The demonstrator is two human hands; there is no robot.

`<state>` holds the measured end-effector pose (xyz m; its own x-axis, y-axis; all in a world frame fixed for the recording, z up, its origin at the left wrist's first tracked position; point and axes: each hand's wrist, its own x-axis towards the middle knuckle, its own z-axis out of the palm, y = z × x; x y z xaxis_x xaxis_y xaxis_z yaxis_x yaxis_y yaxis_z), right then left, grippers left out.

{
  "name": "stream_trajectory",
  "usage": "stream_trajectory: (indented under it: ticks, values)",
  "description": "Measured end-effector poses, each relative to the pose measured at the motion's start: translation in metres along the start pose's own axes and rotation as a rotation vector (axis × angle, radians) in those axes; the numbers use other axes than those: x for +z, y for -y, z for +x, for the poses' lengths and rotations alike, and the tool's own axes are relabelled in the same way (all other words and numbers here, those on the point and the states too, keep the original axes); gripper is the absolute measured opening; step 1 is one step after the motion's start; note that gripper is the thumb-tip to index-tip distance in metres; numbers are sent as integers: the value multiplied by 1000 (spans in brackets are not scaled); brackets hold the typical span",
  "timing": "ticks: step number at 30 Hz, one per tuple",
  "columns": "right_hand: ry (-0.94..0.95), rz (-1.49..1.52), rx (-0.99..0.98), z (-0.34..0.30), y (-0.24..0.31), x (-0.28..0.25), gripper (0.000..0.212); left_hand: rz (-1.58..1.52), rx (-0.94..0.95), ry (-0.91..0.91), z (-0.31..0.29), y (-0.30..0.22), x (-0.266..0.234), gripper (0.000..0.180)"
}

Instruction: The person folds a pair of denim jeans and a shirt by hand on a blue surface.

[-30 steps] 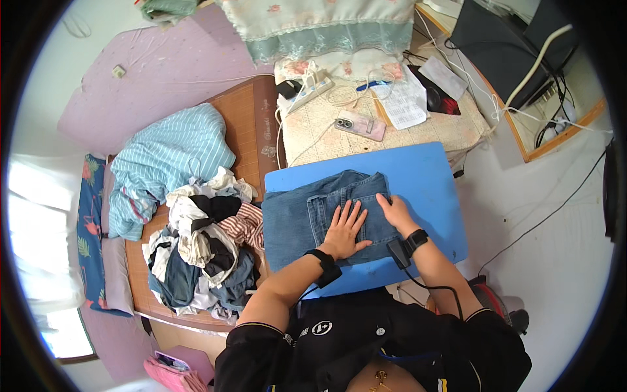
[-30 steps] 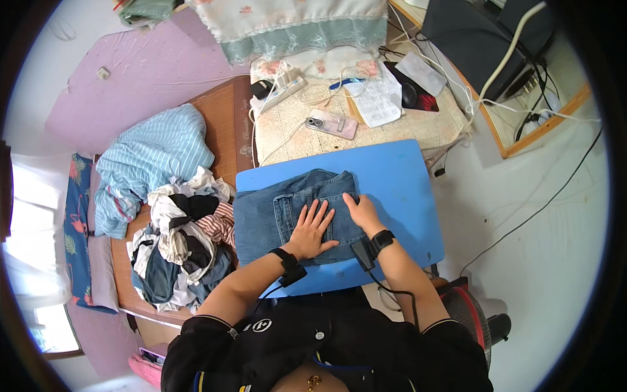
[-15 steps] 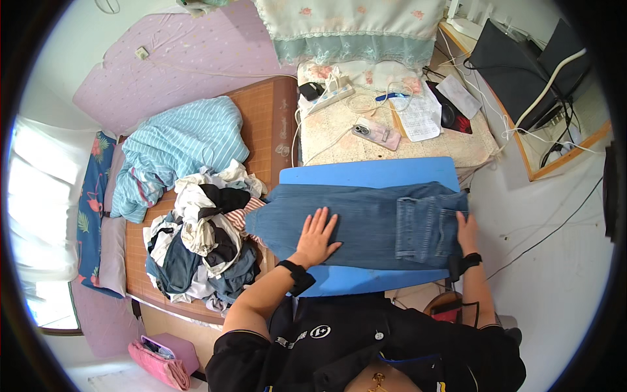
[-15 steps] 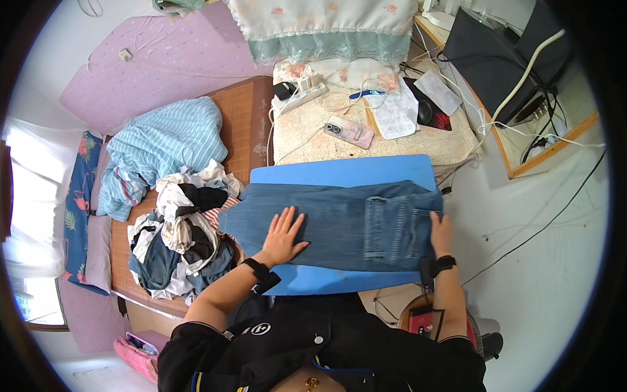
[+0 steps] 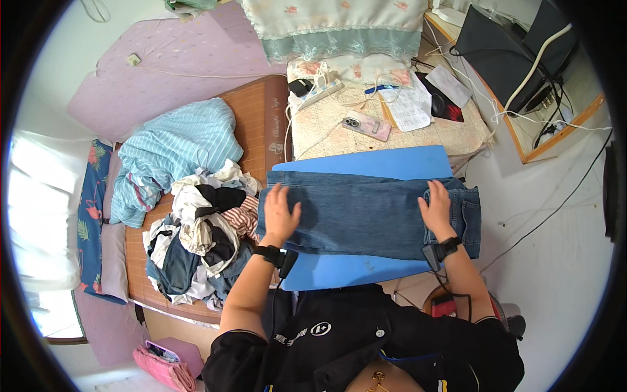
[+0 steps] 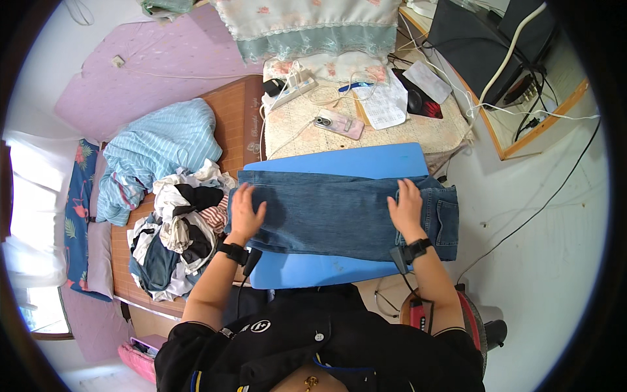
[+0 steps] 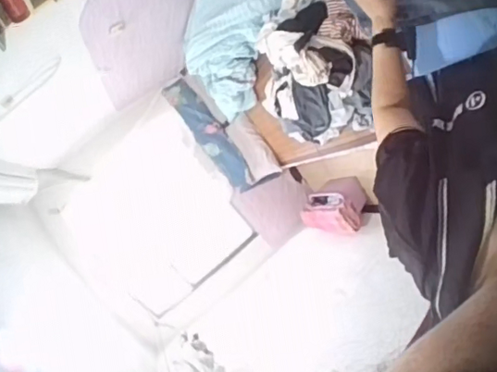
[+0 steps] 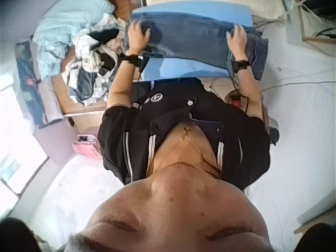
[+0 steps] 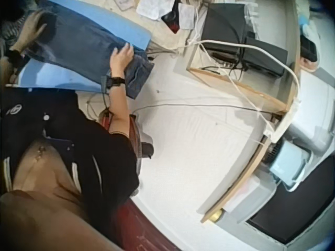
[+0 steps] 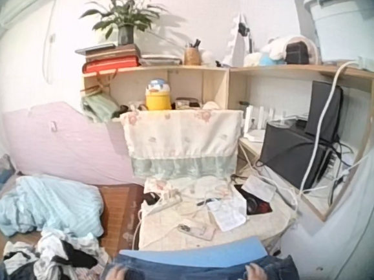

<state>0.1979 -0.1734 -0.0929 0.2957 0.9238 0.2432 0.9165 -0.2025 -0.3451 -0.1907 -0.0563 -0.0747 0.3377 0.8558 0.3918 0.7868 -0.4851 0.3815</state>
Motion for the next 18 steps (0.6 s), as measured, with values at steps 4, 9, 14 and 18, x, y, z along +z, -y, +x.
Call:
stream_trajectory:
  ticks: [4, 9, 14, 18]
  values:
    - [127, -26, 14, 9, 43, 17, 55, -4, -497, 78, -40, 74, 2, 72]
    - [336, -96, -145, 4, 79, 39, 54, -702, -873, 267, -69, 115, -20, 55]
    - [377, 283, -441, -36, 145, 31, 41, -878, -868, 505, -68, 102, -64, 40]
    - [603, 160, -595, -90, 169, 36, 45, -873, -778, 667, -92, 123, -78, 30]
